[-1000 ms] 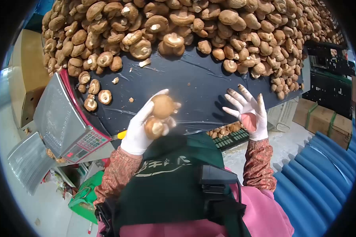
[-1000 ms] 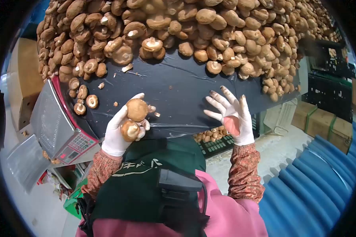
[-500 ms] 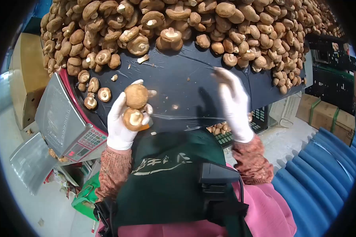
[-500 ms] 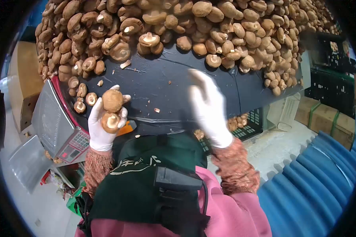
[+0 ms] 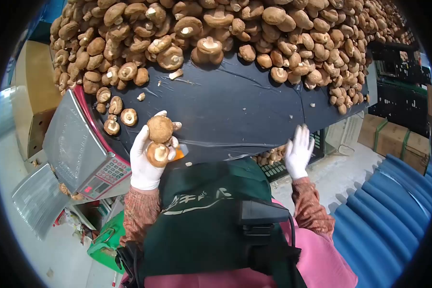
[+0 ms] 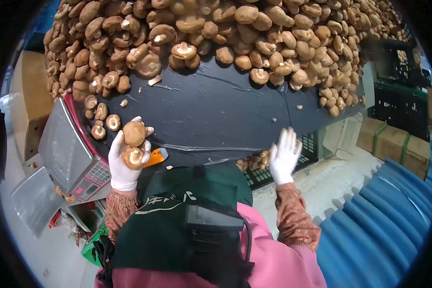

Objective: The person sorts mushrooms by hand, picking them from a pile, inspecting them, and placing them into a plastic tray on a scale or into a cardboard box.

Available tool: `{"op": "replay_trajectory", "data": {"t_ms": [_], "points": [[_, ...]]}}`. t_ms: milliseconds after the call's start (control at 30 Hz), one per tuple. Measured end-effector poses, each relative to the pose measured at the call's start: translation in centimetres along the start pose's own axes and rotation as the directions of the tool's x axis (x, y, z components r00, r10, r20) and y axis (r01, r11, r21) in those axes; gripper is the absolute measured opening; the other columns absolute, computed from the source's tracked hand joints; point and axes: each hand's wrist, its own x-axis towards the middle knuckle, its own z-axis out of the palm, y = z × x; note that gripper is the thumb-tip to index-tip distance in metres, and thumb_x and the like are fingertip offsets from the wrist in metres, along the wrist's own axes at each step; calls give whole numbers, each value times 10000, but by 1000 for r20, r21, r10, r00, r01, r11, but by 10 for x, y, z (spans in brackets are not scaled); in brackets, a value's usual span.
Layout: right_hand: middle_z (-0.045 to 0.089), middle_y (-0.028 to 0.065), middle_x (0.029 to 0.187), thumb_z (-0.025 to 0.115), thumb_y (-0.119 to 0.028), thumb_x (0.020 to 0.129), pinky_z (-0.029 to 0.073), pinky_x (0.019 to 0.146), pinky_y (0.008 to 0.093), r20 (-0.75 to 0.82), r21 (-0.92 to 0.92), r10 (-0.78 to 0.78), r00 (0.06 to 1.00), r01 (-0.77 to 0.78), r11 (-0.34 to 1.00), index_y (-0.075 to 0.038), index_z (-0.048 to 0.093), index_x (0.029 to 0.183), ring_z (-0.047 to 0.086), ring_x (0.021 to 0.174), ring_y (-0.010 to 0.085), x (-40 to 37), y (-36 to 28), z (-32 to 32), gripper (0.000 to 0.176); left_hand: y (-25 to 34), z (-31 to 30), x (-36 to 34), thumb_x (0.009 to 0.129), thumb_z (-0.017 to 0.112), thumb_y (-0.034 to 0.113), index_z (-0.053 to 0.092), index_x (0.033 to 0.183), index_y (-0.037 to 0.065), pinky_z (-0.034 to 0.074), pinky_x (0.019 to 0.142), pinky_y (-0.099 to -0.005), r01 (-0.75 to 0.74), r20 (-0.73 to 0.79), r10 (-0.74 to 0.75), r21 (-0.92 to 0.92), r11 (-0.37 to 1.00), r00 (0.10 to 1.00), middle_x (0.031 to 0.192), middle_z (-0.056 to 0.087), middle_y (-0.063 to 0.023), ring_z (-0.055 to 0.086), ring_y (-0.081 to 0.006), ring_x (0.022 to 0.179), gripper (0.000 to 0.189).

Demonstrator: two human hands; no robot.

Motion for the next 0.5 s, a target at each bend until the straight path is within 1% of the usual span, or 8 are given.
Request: {"op": "replay_trajectory", "data": {"t_ms": [33, 133, 167, 200, 233, 300, 333, 500], "points": [[373, 215, 1572, 537, -294, 970, 202, 1197, 561, -2, -91, 33, 999, -33, 995, -24, 393, 1510, 358, 1450, 350, -26, 29, 13, 621, -2, -1, 3, 1042, 439, 397, 402, 1471, 29, 492, 560, -296, 19, -5, -19, -27, 999, 1000, 1254, 579, -265, 613, -247, 815, 567], [386, 252, 1551, 456, -418, 1041, 191, 1209, 531, 196, -21, 326, 925, -329, 944, 17, 331, 1532, 386, 1437, 369, -56, 53, 12, 669, -4, 4, 9, 1042, 438, 394, 396, 1470, 22, 491, 547, -293, 36, 2, -36, 11, 999, 999, 1252, 577, -268, 613, -247, 815, 569], [368, 247, 1563, 419, -460, 1046, 183, 1215, 524, 272, 460, 409, 871, -490, 740, 19, 308, 1541, 353, 1458, 357, -53, 51, 12, 697, -3, 6, 11, 1042, 439, 393, 393, 1470, 21, 492, 544, -293, 38, 13, -39, 28, 999, 999, 1250, 577, -270, 614, -247, 813, 569], [351, 241, 1575, 383, -501, 1052, 174, 1221, 517, 378, 794, 432, 819, -526, 305, 22, 286, 1550, 320, 1478, 345, -32, 26, -8, 728, -2, 10, 11, 1042, 440, 391, 390, 1470, 20, 493, 540, -292, 39, 24, -40, 48, 998, 999, 1247, 576, -272, 615, -248, 812, 568], [333, 235, 1588, 346, -542, 1058, 165, 1228, 510, 482, 876, 392, 784, -425, -229, 24, 263, 1558, 288, 1499, 333, -12, 5, -27, 760, -1, 14, 11, 1043, 441, 390, 387, 1471, 21, 494, 538, -292, 32, 29, -34, 61, 998, 999, 1247, 575, -273, 619, -250, 812, 568], [265, 227, 1618, 250, -641, 1040, 150, 1242, 492, 455, 740, 217, 864, -231, -631, 30, 209, 1571, 186, 1535, 302, 11, -19, -52, 857, 2, 22, 7, 1043, 444, 390, 382, 1472, 23, 497, 534, -293, 27, 41, -31, 87, 996, 999, 1245, 573, -277, 625, -254, 813, 567], [206, 235, 1635, 260, -648, 1034, 142, 1251, 485, 451, 478, 125, 884, -120, -870, 35, 175, 1574, 129, 1546, 307, 19, -24, -54, 875, 3, 22, 8, 1045, 438, 379, 397, 1457, 8, 535, 568, -306, 18, 102, -23, 46, 999, 995, 1239, 576, -307, 640, -278, 808, 556], [186, 239, 1640, 242, -643, 1032, 145, 1251, 534, 464, 187, 13, 886, -84, -979, 0, 140, 1586, 143, 1540, 346, 39, -45, -93, 854, 2, 20, 6, 1036, 454, 369, 402, 1444, -4, 534, 548, -313, 13, 66, -14, 10, 1000, 998, 1228, 575, -315, 643, -282, 782, 555]]}}
